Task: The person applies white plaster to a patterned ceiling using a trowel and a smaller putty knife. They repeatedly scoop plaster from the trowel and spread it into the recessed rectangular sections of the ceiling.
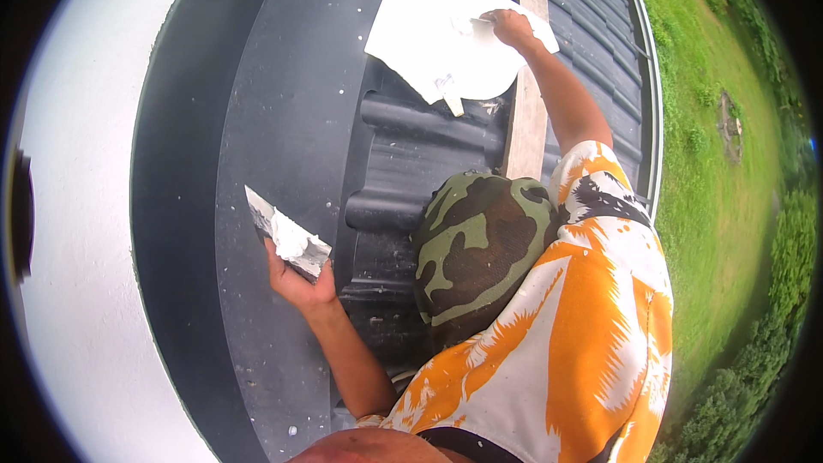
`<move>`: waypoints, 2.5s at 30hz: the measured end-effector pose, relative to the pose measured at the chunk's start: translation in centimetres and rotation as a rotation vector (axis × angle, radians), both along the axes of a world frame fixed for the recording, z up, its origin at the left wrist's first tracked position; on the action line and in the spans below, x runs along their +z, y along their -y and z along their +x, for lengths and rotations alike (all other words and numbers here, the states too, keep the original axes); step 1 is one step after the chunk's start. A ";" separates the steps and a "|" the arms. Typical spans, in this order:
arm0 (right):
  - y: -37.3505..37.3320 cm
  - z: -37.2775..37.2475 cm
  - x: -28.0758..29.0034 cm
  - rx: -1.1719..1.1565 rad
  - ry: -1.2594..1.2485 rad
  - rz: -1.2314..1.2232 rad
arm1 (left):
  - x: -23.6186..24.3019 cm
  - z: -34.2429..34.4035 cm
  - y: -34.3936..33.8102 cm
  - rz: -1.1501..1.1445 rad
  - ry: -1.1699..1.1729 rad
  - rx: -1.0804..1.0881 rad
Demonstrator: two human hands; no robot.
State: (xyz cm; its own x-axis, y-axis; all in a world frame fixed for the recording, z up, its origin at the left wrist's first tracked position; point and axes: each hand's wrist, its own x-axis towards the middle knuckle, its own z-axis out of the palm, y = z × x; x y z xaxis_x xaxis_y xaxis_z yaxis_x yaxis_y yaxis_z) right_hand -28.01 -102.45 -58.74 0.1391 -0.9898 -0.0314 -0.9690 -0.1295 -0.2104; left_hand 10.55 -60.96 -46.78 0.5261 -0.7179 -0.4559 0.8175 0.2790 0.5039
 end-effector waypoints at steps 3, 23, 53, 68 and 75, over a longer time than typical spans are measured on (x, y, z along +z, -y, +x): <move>-0.4 -0.8 -0.4 0.090 -0.011 0.042 | 0.6 -0.3 0.4 0.023 -0.003 0.021; -1.9 -2.4 -0.6 0.155 0.016 0.133 | 0.7 -0.7 0.4 0.028 0.027 0.016; -9.8 4.6 0.7 -0.032 0.069 -0.112 | -0.4 -1.9 -0.1 -0.038 -0.024 -0.030; -12.6 12.5 10.2 0.075 0.572 0.033 | 0.2 -2.9 2.6 -0.030 -0.072 -0.060; -24.3 19.6 16.5 1.127 0.965 -0.114 | -0.5 -3.1 6.2 -0.141 -0.053 -0.089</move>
State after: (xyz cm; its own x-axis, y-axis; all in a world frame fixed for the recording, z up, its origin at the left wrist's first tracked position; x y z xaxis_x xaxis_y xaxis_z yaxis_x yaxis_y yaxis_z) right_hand -8.37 -78.14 -42.27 0.7362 -0.3410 0.5846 0.1533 -0.7574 -0.6347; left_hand 7.46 -67.18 -47.28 0.4351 -0.8195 -0.3729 0.8666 0.2688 0.4204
